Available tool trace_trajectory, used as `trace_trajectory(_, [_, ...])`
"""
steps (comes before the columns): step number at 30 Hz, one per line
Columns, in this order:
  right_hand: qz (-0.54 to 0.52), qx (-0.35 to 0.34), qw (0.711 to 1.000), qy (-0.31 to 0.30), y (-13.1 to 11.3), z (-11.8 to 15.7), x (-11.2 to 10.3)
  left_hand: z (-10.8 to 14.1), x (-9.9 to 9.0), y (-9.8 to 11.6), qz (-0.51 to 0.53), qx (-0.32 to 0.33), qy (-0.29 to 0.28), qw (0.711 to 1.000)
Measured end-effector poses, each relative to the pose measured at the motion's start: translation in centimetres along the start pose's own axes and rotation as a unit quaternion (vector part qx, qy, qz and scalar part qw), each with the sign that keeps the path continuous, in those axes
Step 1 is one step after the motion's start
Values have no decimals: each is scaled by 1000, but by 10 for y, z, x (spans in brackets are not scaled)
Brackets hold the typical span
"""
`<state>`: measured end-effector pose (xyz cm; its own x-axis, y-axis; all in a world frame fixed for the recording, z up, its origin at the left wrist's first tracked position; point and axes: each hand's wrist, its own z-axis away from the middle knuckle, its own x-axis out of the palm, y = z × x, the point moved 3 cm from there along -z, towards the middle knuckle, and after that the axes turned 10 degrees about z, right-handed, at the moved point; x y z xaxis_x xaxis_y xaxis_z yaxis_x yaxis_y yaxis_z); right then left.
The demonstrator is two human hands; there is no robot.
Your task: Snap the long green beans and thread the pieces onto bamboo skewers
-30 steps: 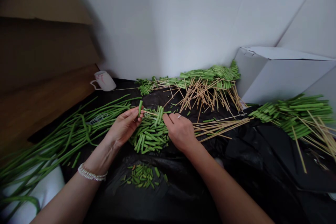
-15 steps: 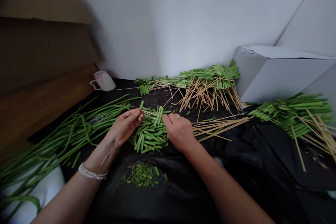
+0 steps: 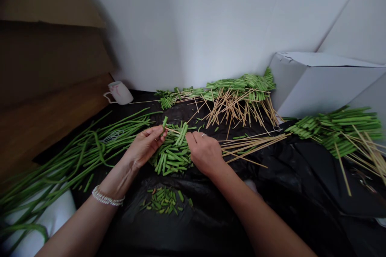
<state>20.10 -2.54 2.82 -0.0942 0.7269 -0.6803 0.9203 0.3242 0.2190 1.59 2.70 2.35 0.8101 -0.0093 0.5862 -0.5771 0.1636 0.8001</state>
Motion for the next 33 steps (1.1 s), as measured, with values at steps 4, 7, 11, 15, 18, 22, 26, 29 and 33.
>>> trace_trajectory(4, [4,-12,1000,2,-3,0,-1,6,7,-5,-26,-21,-21,999])
trace_trajectory(7, [2,-14,1000,4,-4,-1,-1,9,11,-7,-35,-23,-31,999])
trace_trajectory(11, [2,-17,1000,17,-6,-1,-3,10,12,-12,-47,-23,-38,998])
trace_trajectory(15, [3,-23,999,31,-8,-2,-4,11,13,-18,-56,-35,-38,997])
trace_trajectory(18, [8,-24,999,25,-8,-2,-4,12,15,-19,-55,-28,-32,998])
trace_trajectory(22, [11,-26,999,26,-7,-1,-2,13,16,-18,-101,4,-31,994])
trace_trajectory(26, [12,-35,999,40,-7,-1,-2,14,16,-18,-133,28,-28,990])
trace_trajectory(29, [11,-28,999,38,-4,-2,-2,12,15,-12,-127,16,-48,991])
trace_trajectory(33, [29,-2,999,40,7,-2,-1,4,3,11,-179,98,-33,978])
